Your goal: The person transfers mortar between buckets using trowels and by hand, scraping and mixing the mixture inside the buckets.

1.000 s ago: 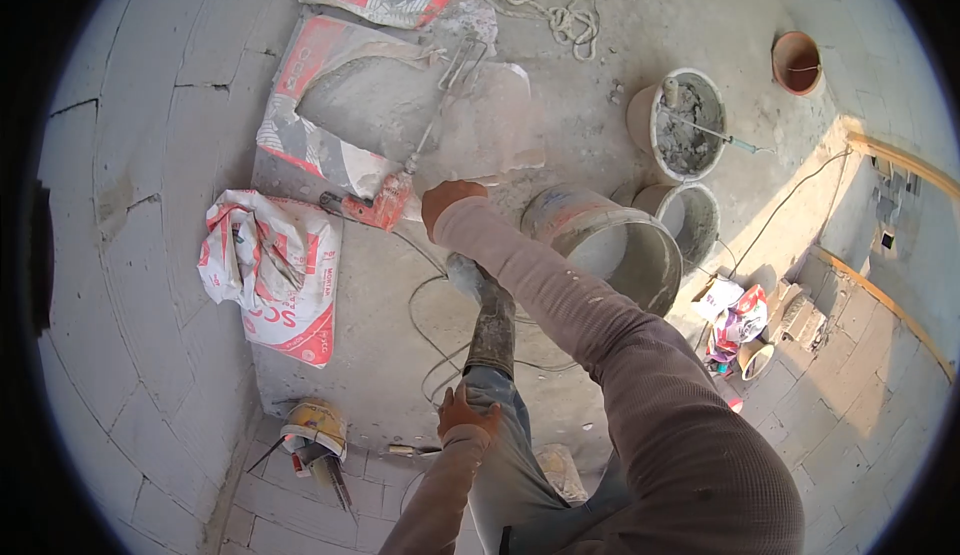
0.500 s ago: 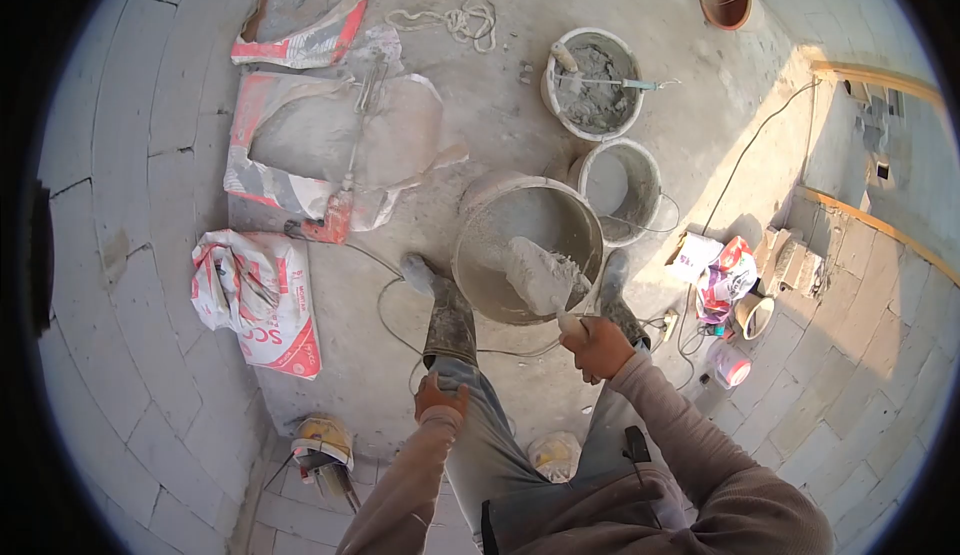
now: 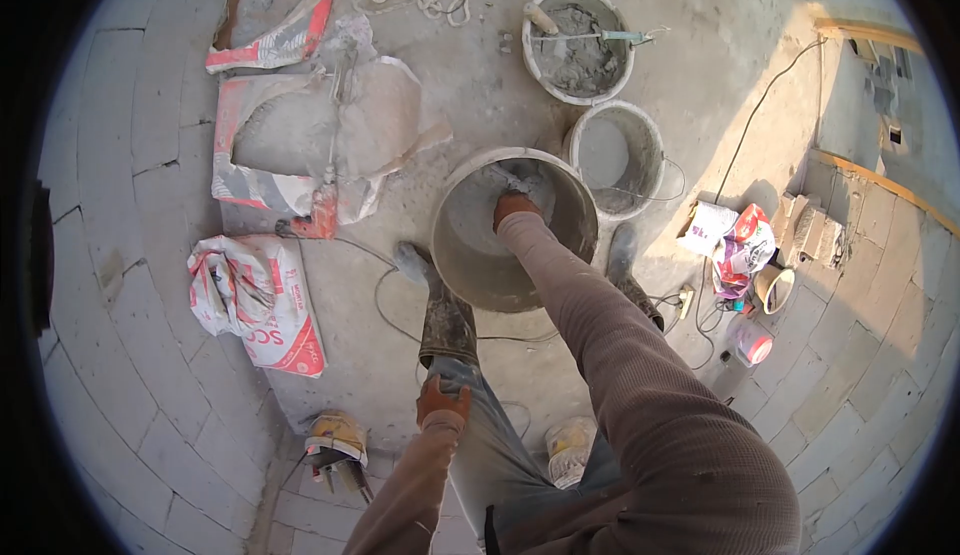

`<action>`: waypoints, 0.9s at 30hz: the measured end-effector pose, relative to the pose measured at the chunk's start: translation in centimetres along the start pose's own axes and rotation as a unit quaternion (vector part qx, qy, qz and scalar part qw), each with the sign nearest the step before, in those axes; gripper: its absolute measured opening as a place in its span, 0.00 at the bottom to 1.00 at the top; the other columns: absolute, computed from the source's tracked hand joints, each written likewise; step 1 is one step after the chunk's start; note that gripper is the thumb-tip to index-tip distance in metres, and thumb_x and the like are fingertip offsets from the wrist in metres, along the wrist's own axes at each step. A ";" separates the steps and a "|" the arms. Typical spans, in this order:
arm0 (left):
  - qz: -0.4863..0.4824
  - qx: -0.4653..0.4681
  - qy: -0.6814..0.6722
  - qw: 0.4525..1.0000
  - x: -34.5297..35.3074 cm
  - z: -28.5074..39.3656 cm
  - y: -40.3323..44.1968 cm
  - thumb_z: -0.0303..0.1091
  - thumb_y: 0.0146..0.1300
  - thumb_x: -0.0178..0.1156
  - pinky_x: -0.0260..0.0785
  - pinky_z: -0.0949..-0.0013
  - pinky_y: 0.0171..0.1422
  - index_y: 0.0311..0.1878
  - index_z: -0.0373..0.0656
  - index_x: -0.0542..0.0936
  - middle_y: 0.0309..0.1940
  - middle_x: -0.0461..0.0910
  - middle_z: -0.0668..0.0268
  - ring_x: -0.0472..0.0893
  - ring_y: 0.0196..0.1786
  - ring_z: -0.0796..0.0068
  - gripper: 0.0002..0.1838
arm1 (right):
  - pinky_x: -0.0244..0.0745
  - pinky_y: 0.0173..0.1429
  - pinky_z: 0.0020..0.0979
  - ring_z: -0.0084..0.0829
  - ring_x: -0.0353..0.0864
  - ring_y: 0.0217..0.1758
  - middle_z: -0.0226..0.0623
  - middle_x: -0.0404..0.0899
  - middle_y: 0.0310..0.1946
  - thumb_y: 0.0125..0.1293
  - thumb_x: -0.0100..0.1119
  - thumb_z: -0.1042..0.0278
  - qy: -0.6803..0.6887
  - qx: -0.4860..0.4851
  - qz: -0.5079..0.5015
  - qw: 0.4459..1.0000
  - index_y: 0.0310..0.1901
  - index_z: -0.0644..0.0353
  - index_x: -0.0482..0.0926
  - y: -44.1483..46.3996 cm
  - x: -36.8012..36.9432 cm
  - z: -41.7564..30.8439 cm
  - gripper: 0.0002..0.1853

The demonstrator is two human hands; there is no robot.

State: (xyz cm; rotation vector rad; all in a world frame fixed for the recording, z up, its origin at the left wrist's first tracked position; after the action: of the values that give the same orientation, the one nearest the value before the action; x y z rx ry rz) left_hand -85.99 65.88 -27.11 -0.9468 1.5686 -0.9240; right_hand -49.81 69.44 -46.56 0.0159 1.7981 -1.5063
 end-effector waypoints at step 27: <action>-0.011 -0.001 0.014 1.000 -0.7 1.1 -0.3 0.56 0.56 0.65 0.68 0.52 0.70 0.71 0.51 0.68 0.71 0.67 0.62 0.69 0.70 0.56 0.41 | 0.81 0.58 0.42 0.45 0.84 0.57 0.50 0.84 0.50 0.67 0.52 0.69 -0.062 -0.056 0.022 0.996 0.47 0.63 0.84 0.0 -2.8 3.5 0.14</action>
State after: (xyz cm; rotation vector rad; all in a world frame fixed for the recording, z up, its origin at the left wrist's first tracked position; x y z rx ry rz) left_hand -84.78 66.26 -26.75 -0.9580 1.5843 -0.9552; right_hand -45.99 67.72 -44.99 -0.0919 1.7682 -1.3447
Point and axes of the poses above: each hand's wrist, its own y-axis towards the middle knuckle, its own x-axis out of the palm, z = x × y, the point moved 4 cm from there along y, towards the middle knuckle
